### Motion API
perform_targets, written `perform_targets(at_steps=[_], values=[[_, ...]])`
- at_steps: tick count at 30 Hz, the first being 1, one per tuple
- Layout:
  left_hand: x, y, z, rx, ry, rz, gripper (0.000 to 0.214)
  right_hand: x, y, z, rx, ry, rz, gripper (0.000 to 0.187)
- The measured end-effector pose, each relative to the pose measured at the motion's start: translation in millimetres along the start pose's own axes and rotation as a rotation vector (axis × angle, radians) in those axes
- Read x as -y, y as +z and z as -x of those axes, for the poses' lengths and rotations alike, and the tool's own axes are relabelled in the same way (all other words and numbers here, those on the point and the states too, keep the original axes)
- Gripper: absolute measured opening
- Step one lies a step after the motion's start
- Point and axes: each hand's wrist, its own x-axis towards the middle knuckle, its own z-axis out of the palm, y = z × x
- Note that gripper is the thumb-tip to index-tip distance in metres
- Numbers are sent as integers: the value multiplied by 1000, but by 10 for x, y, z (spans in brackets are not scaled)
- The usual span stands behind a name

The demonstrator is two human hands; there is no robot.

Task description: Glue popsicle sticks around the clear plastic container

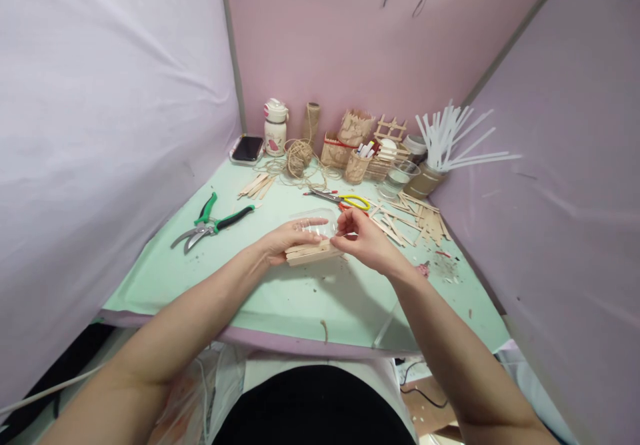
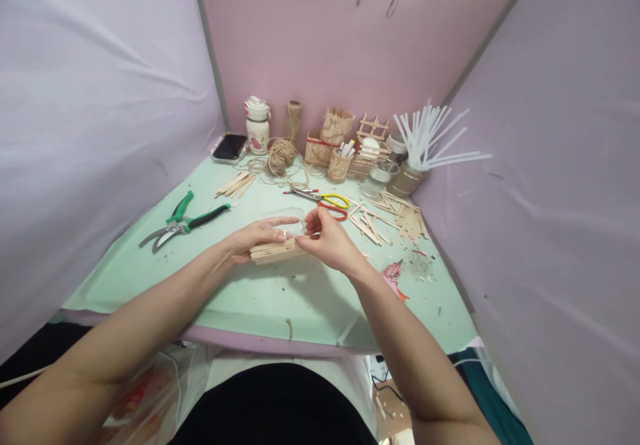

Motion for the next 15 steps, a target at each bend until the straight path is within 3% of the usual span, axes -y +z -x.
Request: perform_targets(at_steps=[15], values=[[27,47,12,13,-6,32,62,13,42,34,1,15,20,25]])
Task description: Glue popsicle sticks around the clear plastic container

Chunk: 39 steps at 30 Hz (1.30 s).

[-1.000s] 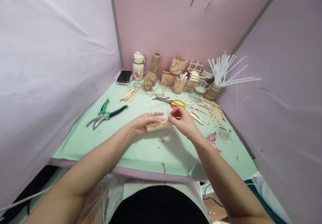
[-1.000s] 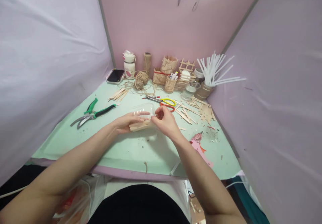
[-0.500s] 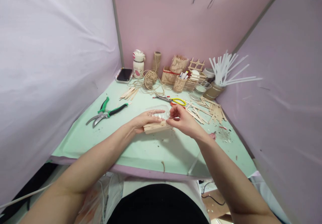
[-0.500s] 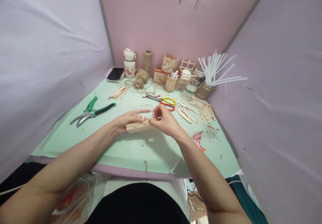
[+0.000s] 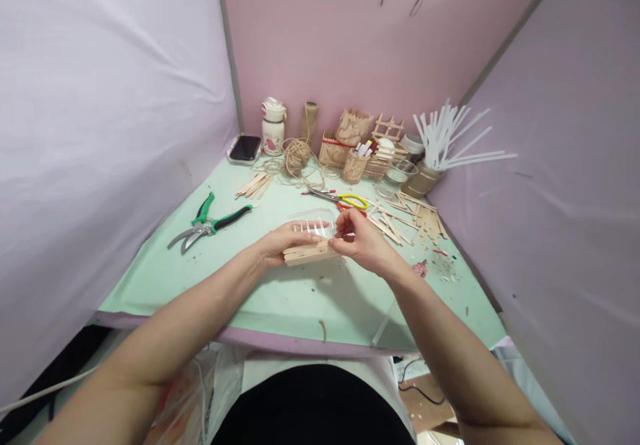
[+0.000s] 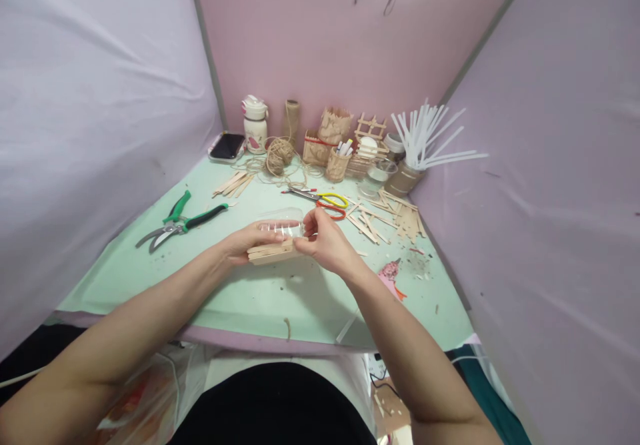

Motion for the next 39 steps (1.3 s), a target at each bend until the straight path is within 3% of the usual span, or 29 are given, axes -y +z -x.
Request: perform_targets(at_steps=[5,9,13,17,20,22,30,33,39], values=[[-27,13,-8,-2,-6,-8,62,28,-26,-18,-30,-37,5,21],[-67,-44,-44,-99,-4,33,50,51,-170,-20,-1,-12,-75,23],[-112,-123,-61,-158,-6,131,32,29,-259,32,-141,-33,-172,24],[-133,-123,-44,-166,0,224,23,39,-162,110,-280,-224,98,14],[-133,-80,-19,-125,32,230,21,66,-36,130,-311,-446,403,10],[-134,-57,-4,-102,37,219,21,70,26,116,-325,-495,537,10],[-125,-67,-6,-77,48,213,21,-1,69,46,-300,-491,668,17],[-115,-77,-15,-68,49,204,21,-32,49,38,-360,-465,623,16],[-144,-117,-16,-52,7,215,19,-69,-150,119,-509,-250,424,15]])
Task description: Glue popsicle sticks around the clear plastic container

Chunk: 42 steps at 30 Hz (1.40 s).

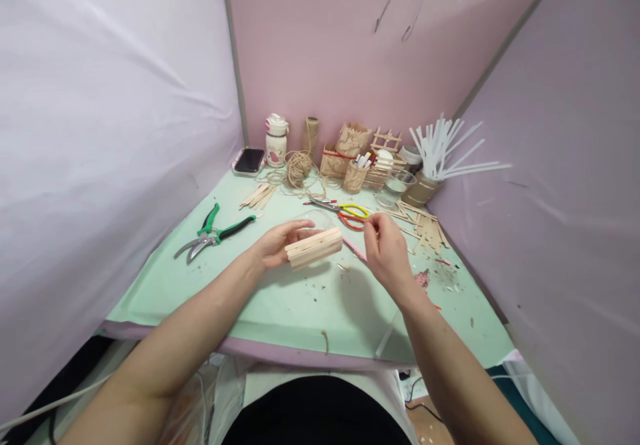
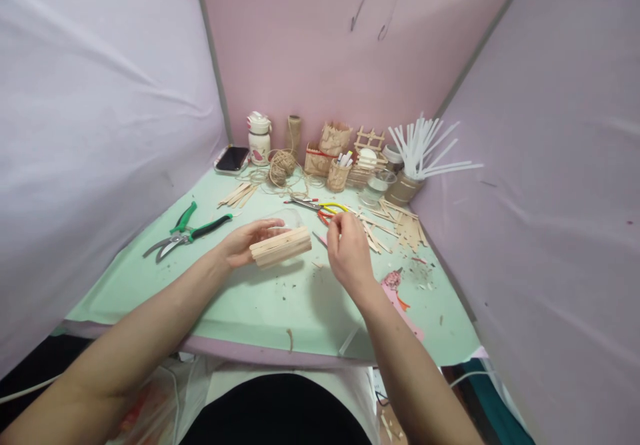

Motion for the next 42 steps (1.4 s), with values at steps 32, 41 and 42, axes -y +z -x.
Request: perform_targets(at_steps=[32,41,42], values=[[699,560,627,-122,1091,-1528,20,-151,-370,879,347,225,-345,16],[1155,498,705,-114,855,-868,12,79,-328,1012,529,245,-392,25],[1153,490,710,-111,859,-847,12,86,-322,1008,530,250,-398,24]])
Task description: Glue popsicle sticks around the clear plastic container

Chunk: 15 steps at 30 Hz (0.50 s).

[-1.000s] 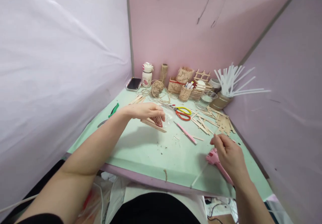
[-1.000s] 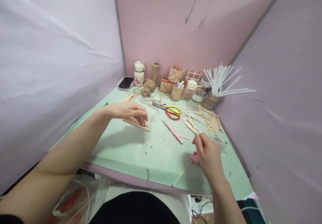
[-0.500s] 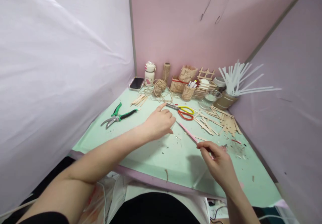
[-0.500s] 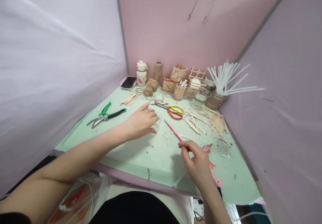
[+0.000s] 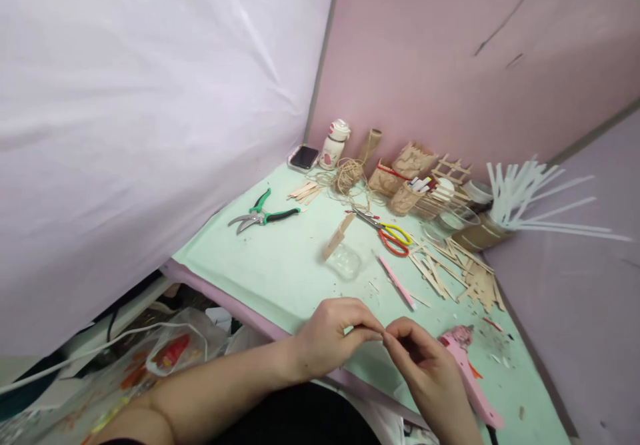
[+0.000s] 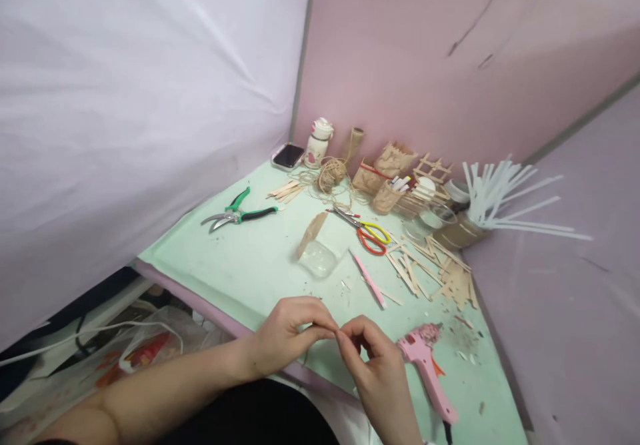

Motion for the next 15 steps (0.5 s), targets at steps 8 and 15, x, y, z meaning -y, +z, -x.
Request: perform_targets(at_steps=[8,15], values=[[22,74,114,-67,-52,-15,14,137,108,-39,-34,32,-15,25],[125,40,78,-105,-152,-90,13,316,-17,42,188,58,-113,20]])
